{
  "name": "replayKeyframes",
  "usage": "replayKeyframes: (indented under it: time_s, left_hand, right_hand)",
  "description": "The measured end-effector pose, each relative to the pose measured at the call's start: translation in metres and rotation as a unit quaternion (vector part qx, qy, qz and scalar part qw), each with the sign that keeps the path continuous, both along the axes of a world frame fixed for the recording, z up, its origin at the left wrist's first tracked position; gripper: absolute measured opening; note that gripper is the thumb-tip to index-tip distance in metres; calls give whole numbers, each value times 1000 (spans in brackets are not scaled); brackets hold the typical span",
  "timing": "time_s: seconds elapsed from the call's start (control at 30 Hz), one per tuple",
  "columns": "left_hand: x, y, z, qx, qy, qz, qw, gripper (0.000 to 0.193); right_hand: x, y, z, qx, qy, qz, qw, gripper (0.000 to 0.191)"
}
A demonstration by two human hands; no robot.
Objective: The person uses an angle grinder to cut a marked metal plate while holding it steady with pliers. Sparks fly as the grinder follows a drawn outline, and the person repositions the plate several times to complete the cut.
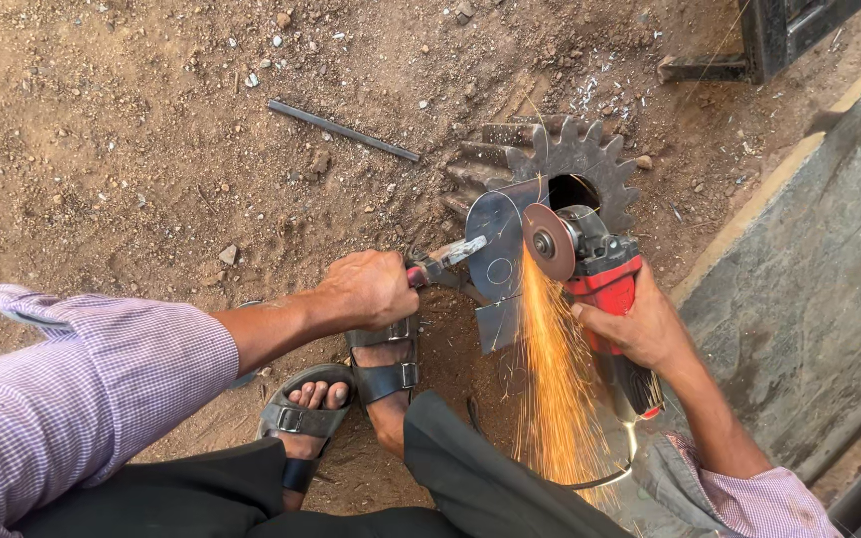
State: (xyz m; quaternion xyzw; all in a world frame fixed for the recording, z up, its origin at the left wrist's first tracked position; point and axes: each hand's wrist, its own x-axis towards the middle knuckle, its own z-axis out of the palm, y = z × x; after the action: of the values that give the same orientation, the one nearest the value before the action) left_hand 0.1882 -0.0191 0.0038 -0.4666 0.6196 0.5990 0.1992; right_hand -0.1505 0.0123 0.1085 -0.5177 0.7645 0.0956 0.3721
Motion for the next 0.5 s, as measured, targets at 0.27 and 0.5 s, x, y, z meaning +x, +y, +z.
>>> replayKeyframes:
  time_s: [0.27,0.5]
  left_hand:
    - [-1,1,-1,-19,3,11,1000,41]
    - [2,-4,4,11,5,6,1000,40]
  right_hand:
    - [-2,-1,-5,3,13,-7,1000,81]
    - [-1,-7,-5,46,45,-34,997,80]
